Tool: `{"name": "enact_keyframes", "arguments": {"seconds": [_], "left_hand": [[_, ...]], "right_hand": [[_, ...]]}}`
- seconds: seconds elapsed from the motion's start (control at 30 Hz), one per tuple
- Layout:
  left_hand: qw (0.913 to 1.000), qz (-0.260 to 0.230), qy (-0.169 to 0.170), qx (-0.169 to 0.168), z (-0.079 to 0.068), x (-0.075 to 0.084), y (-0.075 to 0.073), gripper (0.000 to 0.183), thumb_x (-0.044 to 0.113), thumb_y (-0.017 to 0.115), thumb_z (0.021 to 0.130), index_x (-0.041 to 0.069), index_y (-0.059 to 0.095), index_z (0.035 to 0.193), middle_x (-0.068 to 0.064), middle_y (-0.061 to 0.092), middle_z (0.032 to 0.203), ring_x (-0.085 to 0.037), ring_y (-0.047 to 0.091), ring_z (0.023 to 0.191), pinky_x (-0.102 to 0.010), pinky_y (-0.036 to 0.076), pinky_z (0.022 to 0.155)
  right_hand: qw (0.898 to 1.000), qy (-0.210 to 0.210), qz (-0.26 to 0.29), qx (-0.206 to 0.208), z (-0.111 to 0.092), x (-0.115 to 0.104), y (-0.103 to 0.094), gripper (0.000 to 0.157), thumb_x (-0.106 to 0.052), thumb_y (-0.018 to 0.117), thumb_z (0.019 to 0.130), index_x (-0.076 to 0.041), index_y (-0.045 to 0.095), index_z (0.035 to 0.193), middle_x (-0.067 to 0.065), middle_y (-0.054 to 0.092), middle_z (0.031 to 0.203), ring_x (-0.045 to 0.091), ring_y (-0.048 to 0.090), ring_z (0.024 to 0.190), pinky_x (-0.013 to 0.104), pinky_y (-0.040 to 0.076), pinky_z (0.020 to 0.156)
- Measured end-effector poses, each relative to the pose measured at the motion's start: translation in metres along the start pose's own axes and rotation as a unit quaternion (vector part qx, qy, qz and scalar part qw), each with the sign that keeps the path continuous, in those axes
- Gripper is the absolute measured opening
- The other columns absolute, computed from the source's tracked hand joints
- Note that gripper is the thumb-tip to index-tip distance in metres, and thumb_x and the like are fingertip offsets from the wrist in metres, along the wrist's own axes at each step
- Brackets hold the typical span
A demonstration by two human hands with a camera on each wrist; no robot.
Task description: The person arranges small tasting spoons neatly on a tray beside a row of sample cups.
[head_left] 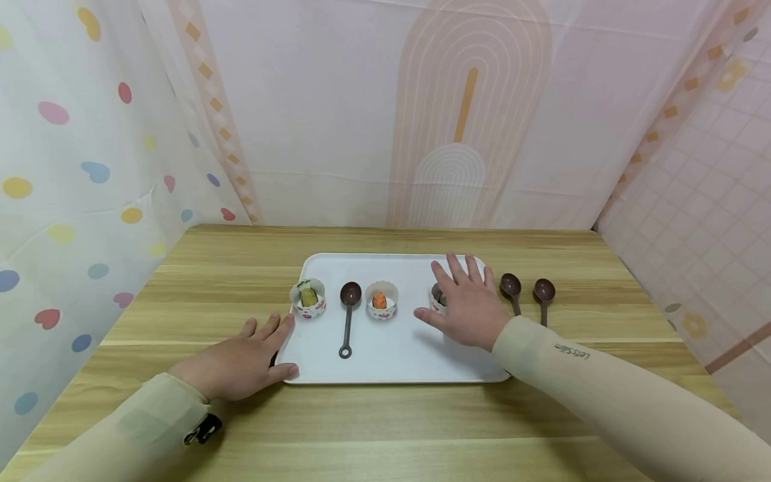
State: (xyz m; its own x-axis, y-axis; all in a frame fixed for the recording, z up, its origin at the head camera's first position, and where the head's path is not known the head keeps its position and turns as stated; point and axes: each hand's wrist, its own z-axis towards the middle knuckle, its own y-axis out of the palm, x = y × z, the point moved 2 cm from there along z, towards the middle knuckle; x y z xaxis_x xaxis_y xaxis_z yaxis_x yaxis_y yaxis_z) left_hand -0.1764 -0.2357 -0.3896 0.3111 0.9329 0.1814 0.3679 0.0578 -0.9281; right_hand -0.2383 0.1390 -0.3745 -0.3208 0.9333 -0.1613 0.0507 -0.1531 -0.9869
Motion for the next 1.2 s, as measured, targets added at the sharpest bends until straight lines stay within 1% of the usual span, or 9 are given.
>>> {"name": "enact_keyframes", "arguments": {"seconds": [0.17, 0.4, 0.6, 0.73, 0.9, 1.2], "left_hand": [[1.0000, 0.000, 0.000, 0.000, -0.001, 0.001, -0.001, 0.100, 0.070, 0.050, 0.102, 0.002, 0.019, 0.168, -0.036, 0.023, 0.168, -0.072, 0.020, 0.146, -0.076, 0.035, 0.113], [1.0000, 0.000, 0.000, -0.002, -0.001, 0.000, -0.001, 0.101, 0.070, 0.050, 0.102, 0.001, 0.018, 0.168, -0.036, 0.022, 0.168, -0.073, 0.020, 0.146, -0.076, 0.034, 0.113], [1.0000, -0.001, -0.001, -0.004, 0.000, -0.001, 0.000, 0.101, 0.070, 0.049, 0.102, 0.002, 0.017, 0.168, -0.036, 0.022, 0.169, -0.073, 0.019, 0.146, -0.076, 0.033, 0.114], [1.0000, -0.001, -0.002, -0.005, 0.001, -0.001, 0.000, 0.101, 0.071, 0.050, 0.101, 0.002, 0.017, 0.168, -0.035, 0.022, 0.169, -0.073, 0.019, 0.146, -0.076, 0.033, 0.115], [1.0000, -0.002, -0.004, -0.007, 0.000, -0.001, 0.000, 0.101, 0.071, 0.050, 0.101, 0.002, 0.017, 0.168, -0.034, 0.022, 0.169, -0.072, 0.019, 0.146, -0.075, 0.034, 0.115], [1.0000, -0.002, 0.000, -0.003, 0.000, 0.000, 0.000, 0.100, 0.070, 0.051, 0.101, 0.002, 0.019, 0.168, -0.034, 0.023, 0.169, -0.072, 0.019, 0.146, -0.075, 0.035, 0.114]], "right_hand": [[1.000, 0.006, 0.009, 0.000, -0.003, 0.006, -0.001, 0.097, -0.077, 0.049, 0.098, -0.016, 0.024, 0.169, 0.017, 0.009, 0.178, 0.048, 0.001, 0.163, 0.074, 0.007, 0.127], [1.000, 0.016, 0.021, 0.011, -0.007, 0.014, -0.004, 0.095, -0.073, 0.052, 0.099, -0.015, 0.025, 0.169, 0.017, 0.011, 0.178, 0.050, 0.004, 0.163, 0.077, 0.008, 0.124], [1.000, 0.026, 0.015, 0.006, -0.007, 0.021, -0.003, 0.098, -0.076, 0.049, 0.098, -0.014, 0.024, 0.169, 0.019, 0.010, 0.177, 0.050, 0.004, 0.163, 0.078, 0.008, 0.124], [0.999, 0.029, 0.014, 0.009, -0.008, 0.025, -0.004, 0.099, -0.076, 0.049, 0.098, -0.012, 0.023, 0.169, 0.020, 0.010, 0.177, 0.051, 0.004, 0.162, 0.078, 0.009, 0.124], [0.999, 0.039, 0.024, 0.006, -0.011, 0.030, -0.005, 0.100, -0.077, 0.049, 0.097, -0.012, 0.023, 0.169, 0.020, 0.008, 0.177, 0.050, 0.001, 0.163, 0.076, 0.007, 0.125], [0.998, 0.045, 0.034, 0.010, -0.016, 0.043, -0.005, 0.095, -0.072, 0.047, 0.101, -0.010, 0.022, 0.169, 0.022, 0.008, 0.177, 0.054, 0.001, 0.161, 0.076, 0.006, 0.125]]}}
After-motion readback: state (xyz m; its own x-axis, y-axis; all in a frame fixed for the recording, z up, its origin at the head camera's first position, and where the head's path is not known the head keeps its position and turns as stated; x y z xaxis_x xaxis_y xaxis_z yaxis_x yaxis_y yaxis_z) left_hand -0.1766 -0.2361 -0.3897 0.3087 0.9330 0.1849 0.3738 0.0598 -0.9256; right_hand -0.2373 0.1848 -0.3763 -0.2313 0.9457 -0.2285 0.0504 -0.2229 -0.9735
